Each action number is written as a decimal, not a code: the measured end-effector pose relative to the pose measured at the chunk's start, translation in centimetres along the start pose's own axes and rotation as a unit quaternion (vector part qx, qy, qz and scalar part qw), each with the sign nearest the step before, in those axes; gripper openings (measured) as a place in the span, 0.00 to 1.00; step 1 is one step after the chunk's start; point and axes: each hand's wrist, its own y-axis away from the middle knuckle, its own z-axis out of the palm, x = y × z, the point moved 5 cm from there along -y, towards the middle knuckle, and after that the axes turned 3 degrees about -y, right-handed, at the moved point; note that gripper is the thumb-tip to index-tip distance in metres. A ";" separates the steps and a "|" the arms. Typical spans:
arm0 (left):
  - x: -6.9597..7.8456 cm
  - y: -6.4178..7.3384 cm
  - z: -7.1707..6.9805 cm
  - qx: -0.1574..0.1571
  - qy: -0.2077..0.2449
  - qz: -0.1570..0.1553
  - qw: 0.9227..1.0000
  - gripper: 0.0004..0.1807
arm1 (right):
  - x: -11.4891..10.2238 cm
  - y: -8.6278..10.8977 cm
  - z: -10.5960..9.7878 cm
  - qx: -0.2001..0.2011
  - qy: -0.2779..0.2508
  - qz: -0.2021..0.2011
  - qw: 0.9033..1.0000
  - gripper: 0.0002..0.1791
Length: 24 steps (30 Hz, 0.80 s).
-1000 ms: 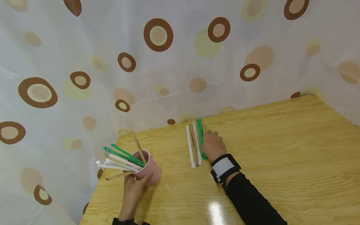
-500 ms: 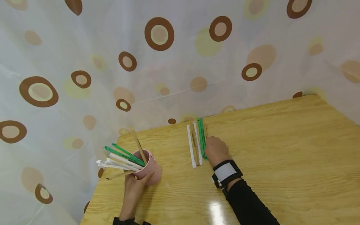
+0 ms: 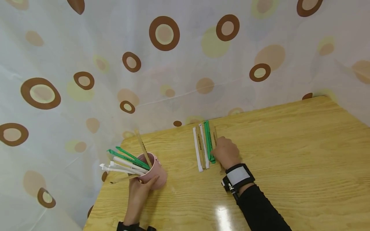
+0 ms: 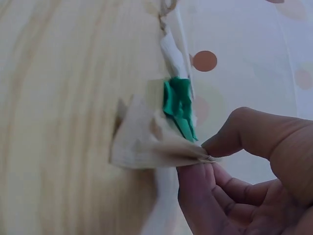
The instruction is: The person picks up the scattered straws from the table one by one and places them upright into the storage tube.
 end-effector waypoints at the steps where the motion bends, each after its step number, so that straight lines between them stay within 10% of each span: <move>1: 0.0 0.0 0.0 0.001 -0.001 0.001 1.000 0.48 | -0.1 0.1 -0.2 0.003 -0.005 -0.005 1.000 0.10; 24: 0.0 0.0 0.1 -0.005 0.016 -0.009 1.000 0.47 | -6.2 3.1 -6.2 0.145 -0.061 -0.105 0.982 0.18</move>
